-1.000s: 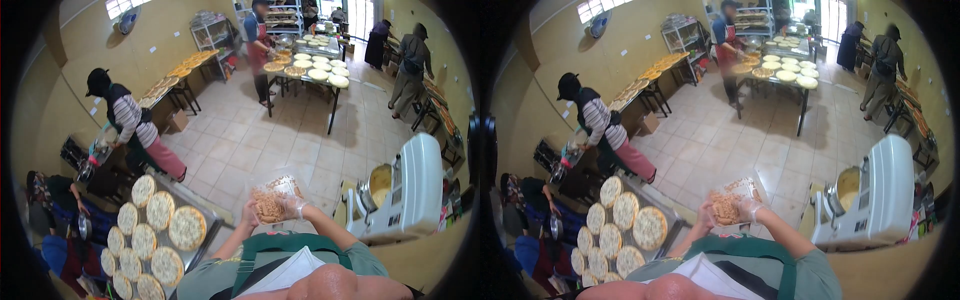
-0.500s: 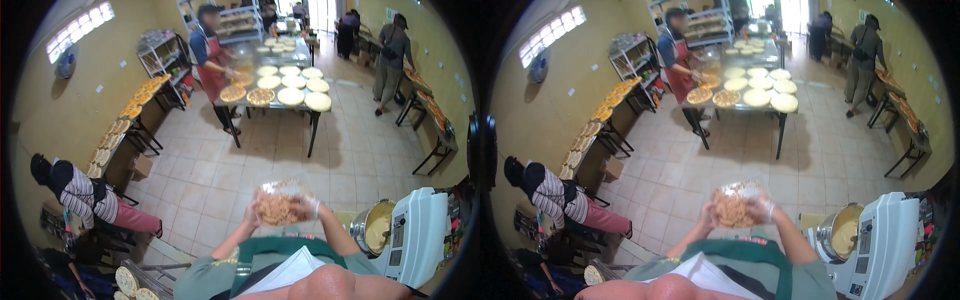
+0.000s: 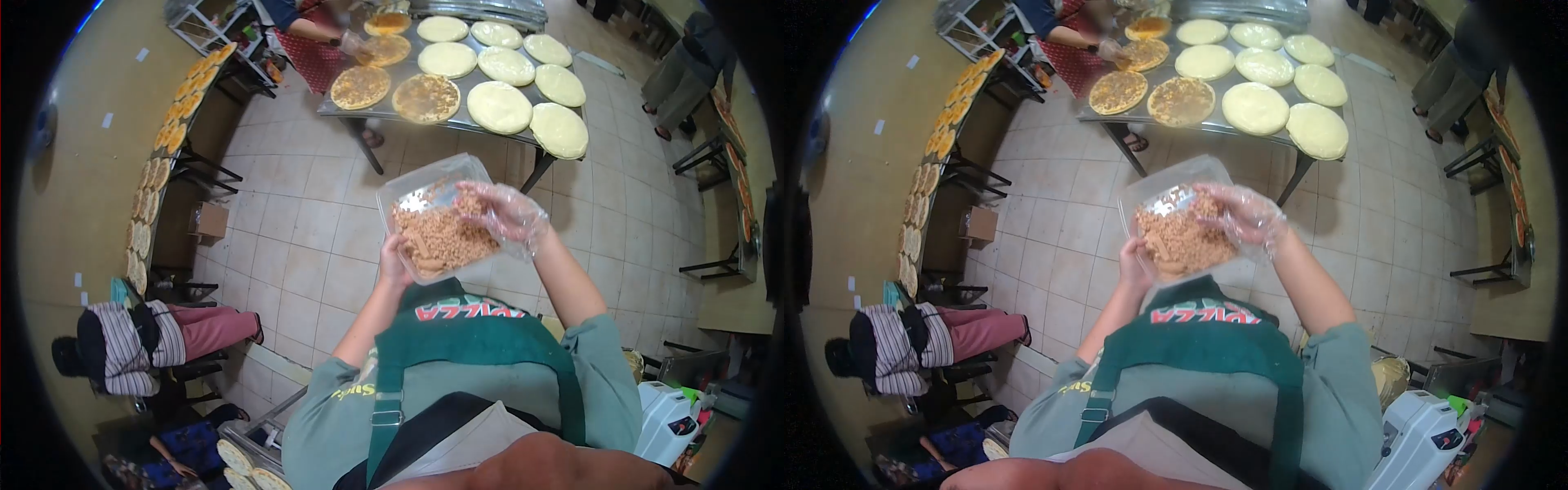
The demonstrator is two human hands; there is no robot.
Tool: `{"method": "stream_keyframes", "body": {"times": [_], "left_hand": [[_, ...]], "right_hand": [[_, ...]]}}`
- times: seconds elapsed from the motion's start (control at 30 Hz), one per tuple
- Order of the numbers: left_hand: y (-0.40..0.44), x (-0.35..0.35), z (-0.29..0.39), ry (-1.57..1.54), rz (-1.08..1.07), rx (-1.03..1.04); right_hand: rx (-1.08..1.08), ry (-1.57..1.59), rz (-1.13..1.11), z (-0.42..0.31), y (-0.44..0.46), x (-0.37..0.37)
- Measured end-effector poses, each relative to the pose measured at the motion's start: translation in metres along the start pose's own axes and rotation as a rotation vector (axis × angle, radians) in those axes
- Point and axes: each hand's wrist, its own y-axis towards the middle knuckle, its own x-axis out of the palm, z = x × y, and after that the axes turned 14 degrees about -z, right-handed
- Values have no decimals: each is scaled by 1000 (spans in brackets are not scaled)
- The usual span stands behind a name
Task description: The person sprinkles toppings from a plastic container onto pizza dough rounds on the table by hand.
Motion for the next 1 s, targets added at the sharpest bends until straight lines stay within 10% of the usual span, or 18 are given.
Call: {"method": "stream_keyframes", "body": {"times": [0.67,1.0], "left_hand": [[284,-43,125,-29,30,-43],[251,-41,156,105,342,367]], "right_hand": [[-73,151,128,-153,240,-171],[319,-576,108,-229,414,-318]]}}
